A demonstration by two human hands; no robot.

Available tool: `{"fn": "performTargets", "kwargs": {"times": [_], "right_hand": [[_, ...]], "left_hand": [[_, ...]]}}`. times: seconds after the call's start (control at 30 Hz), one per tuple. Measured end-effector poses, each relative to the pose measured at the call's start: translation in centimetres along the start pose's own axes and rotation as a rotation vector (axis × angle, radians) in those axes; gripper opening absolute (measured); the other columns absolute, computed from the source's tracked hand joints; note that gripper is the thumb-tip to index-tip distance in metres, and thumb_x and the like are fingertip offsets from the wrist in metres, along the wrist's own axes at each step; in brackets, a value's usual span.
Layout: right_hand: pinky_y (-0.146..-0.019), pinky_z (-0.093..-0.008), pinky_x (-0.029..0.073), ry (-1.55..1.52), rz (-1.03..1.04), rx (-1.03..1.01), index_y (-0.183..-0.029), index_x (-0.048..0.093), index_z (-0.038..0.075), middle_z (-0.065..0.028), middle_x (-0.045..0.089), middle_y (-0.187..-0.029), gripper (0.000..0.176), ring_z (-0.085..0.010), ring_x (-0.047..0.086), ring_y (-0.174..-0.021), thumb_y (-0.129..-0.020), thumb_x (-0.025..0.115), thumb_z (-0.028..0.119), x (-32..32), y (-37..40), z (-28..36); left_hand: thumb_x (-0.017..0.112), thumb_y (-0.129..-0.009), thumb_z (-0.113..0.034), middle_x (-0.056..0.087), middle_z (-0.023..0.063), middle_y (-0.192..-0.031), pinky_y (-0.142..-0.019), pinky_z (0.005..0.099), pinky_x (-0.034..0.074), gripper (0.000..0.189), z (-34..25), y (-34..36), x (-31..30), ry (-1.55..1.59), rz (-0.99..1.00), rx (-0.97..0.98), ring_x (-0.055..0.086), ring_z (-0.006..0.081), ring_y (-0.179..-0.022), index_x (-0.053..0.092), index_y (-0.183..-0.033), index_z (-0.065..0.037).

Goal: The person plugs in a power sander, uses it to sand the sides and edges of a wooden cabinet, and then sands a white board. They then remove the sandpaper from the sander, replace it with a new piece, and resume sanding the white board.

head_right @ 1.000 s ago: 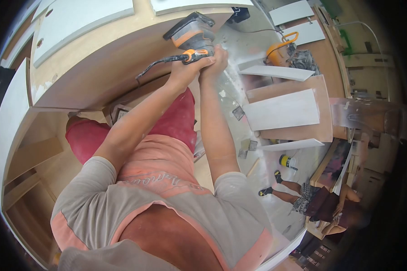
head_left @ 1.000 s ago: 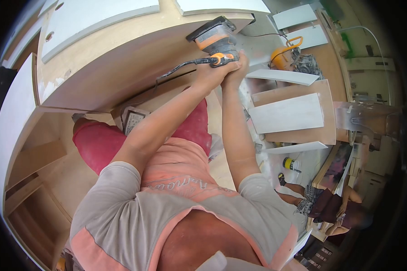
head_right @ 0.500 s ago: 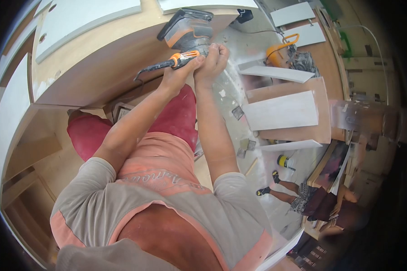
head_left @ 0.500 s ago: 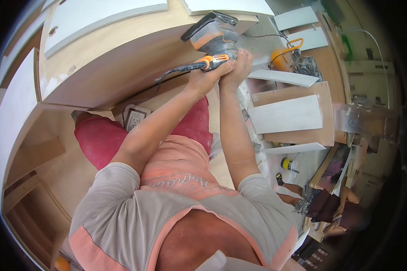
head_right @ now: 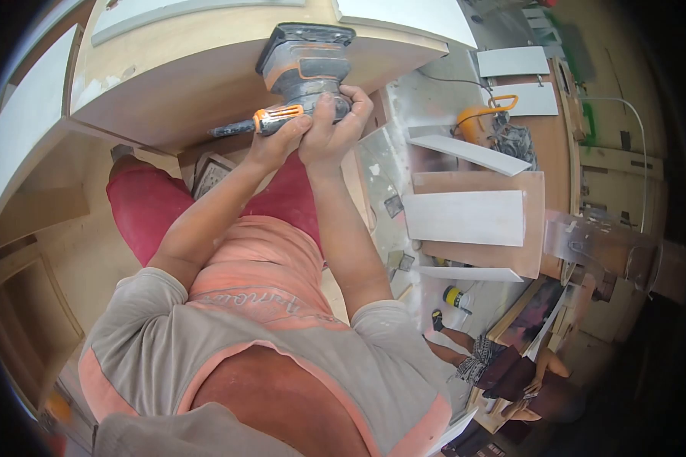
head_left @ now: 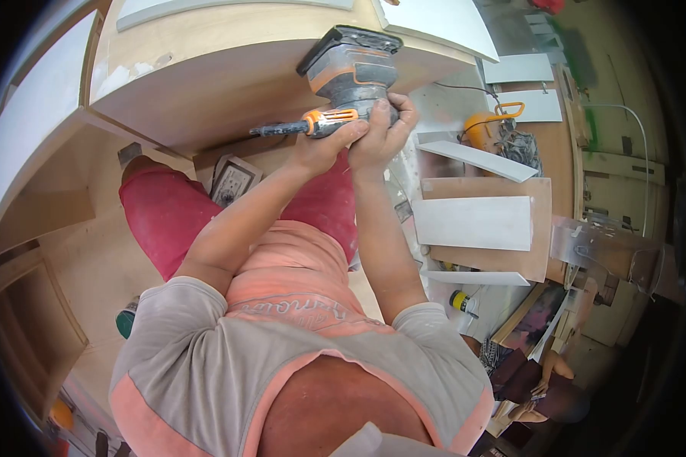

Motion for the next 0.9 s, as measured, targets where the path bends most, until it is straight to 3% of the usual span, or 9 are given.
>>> {"fn": "performTargets", "kwargs": {"times": [0.1, 0.23, 0.33, 0.5, 0.57, 0.63, 0.7, 0.73, 0.9], "right_hand": [[-0.081, -0.0338, 0.039, 0.033, 0.067, 0.038, -0.106, 0.042, -0.005, -0.0170, 0.045, -0.100, 0.042, -0.0229, 0.047, -0.091, -0.083, 0.054, 0.027, 0.4, 0.7, -0.3], [-0.085, -0.0346, 0.037, 0.158, 0.107, 0.159, -0.112, 0.040, -0.006, -0.0167, 0.044, -0.106, 0.048, -0.0237, 0.047, -0.096, -0.082, 0.057, 0.028, -1.7, -0.1, -4.8], [-0.078, -0.0323, 0.045, -0.350, 0.143, 0.559, -0.124, 0.031, 0.000, -0.0154, 0.044, -0.111, 0.056, -0.0223, 0.051, -0.094, -0.081, 0.060, 0.019, -2.7, -0.7, -7.3], [-0.074, -0.0321, 0.049, -0.636, 0.315, 0.570, -0.134, 0.019, 0.006, -0.0165, 0.048, -0.111, 0.072, -0.0229, 0.058, -0.089, -0.077, 0.062, 0.012, -4.8, -3.4, -5.4], [-0.077, -0.0321, 0.049, -0.506, 0.492, 0.396, -0.135, 0.017, 0.007, -0.0184, 0.048, -0.114, 0.079, -0.0231, 0.058, -0.093, -0.072, 0.065, 0.008, -4.8, -4.1, -3.9], [-0.080, -0.0338, 0.048, -0.394, 0.487, 0.358, -0.134, 0.021, 0.006, -0.0179, 0.048, -0.115, 0.088, -0.0242, 0.056, -0.098, -0.064, 0.073, 0.008, -4.4, -4.2, -2.9], [-0.081, -0.0338, 0.047, 0.009, 0.502, 0.073, -0.132, 0.027, 0.005, -0.0174, 0.046, -0.118, 0.095, -0.0249, 0.054, -0.100, -0.054, 0.081, 0.009, -3.6, -3.9, -1.1], [-0.082, -0.0351, 0.046, 0.003, 0.441, 0.116, -0.127, 0.035, 0.007, -0.0167, 0.046, -0.117, 0.096, -0.0265, 0.053, -0.101, -0.046, 0.085, 0.015, -3.2, -3.5, -1.0], [-0.087, -0.0399, 0.042, 0.298, 0.431, -0.208, -0.123, 0.040, 0.008, -0.0178, 0.043, -0.115, 0.089, -0.0318, 0.047, -0.104, -0.045, 0.083, 0.016, -1.0, -1.8, 2.4]], "left_hand": [[0.062, -0.080, -0.014, 0.061, 0.0022, -0.081, -0.063, 0.0226, 0.045, 0.016, -0.4, 0.6, -0.3, -0.067, 0.000, 0.006, 0.055, 0.0078, -0.071, 0.062, -0.088, -0.001], [0.070, -0.074, -0.017, 0.065, 0.0033, -0.077, -0.062, 0.0229, 0.047, 0.018, 1.1, -0.2, 0.9, -0.019, -0.079, -0.078, 0.058, 0.0074, -0.070, 0.065, -0.082, -0.001], [0.069, -0.074, -0.014, 0.064, 0.0046, -0.083, -0.067, 0.0232, 0.048, 0.020, 1.6, -1.5, 3.1, -0.101, -0.043, -0.098, 0.059, 0.0087, -0.075, 0.064, -0.087, 0.000], [0.068, -0.076, -0.010, 0.064, 0.0064, -0.089, -0.070, 0.0232, 0.048, 0.023, 1.4, -3.4, 6.5, -0.116, 0.030, -0.088, 0.060, 0.0106, -0.081, 0.062, -0.094, 0.003], [0.068, -0.077, -0.012, 0.064, 0.0070, -0.089, -0.072, 0.0235, 0.047, 0.024, 0.8, -3.4, 6.8, -0.098, 0.050, -0.075, 0.060, 0.0115, -0.082, 0.062, -0.095, 0.003], [0.067, -0.078, -0.012, 0.064, 0.0081, -0.090, -0.073, 0.0238, 0.047, 0.026, -0.2, -3.1, 6.6, -0.022, 0.055, -0.093, 0.059, 0.0122, -0.083, 0.061, -0.097, 0.003], [0.072, -0.075, -0.018, 0.065, 0.0061, -0.084, -0.068, 0.0238, 0.048, 0.025, -0.9, -2.5, 5.7, 0.040, 0.010, -0.071, 0.060, 0.0103, -0.075, 0.064, -0.089, 0.000], [0.071, -0.075, -0.018, 0.065, 0.0065, -0.084, -0.068, 0.0240, 0.049, 0.026, -1.0, -2.2, 5.3, 0.076, 0.025, -0.085, 0.060, 0.0106, -0.076, 0.064, -0.091, 0.000], [0.070, -0.076, -0.018, 0.065, 0.0074, -0.087, -0.070, 0.0242, 0.049, 0.027, -1.5, -0.8, 1.6, 0.125, 0.100, -0.118, 0.061, 0.0113, -0.078, 0.063, -0.095, 0.001]]}}
Point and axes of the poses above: each hand's wrist, its own y-axis away from the middle knuckle, its own x-axis out of the palm, z = x × y, the point moved 7 cm from there along -y, towards the middle knuckle
